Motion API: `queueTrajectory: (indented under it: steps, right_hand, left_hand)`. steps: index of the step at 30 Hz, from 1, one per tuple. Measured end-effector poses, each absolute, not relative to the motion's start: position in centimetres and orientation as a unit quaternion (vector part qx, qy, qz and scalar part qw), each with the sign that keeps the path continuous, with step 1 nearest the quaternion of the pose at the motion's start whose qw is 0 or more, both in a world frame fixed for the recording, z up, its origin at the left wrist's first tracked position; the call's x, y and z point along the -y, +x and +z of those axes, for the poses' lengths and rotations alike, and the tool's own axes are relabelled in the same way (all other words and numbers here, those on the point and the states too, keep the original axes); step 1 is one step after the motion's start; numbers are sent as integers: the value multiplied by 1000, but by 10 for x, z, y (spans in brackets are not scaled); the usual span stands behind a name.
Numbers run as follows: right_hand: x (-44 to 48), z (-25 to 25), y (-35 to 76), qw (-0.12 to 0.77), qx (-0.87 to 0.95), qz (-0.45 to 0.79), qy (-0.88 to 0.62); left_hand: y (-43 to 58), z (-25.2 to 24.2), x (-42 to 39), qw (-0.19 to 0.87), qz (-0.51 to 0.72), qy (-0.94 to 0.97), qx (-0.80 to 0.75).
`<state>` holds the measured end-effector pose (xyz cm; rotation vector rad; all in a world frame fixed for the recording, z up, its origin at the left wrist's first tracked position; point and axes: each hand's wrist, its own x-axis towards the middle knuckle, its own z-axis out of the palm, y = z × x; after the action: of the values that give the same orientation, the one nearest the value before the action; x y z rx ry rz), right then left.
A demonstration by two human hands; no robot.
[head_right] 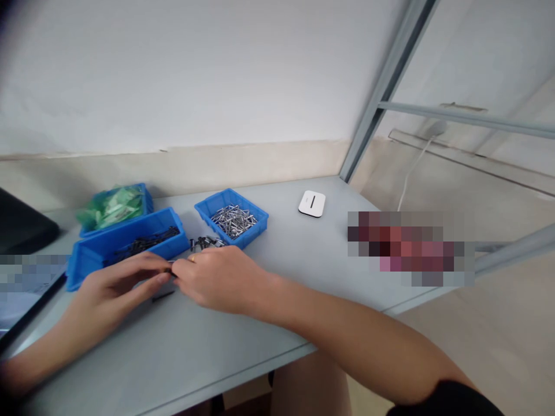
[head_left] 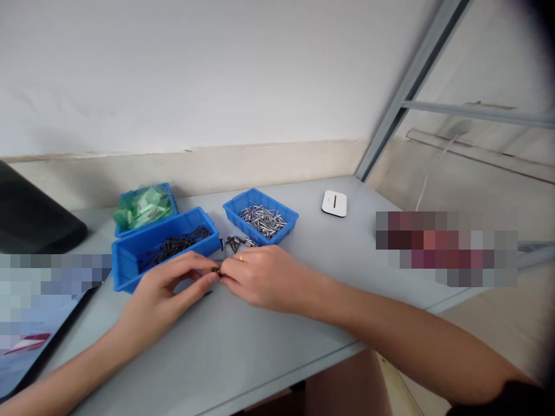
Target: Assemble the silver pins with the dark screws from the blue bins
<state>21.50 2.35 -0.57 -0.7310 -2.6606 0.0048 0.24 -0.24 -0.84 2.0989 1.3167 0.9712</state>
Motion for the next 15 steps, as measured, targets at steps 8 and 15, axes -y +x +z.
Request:
queueTrajectory:
  steps: [8,15]
  right_hand:
    - [-24,-1,219,265,932,-2,-247]
    - [-27,-5,221,285,937,-74,-189]
  left_hand:
    - [-1,-8,0,321,340,724,-507]
    - [-2,-11,-2,333,284,752,-493]
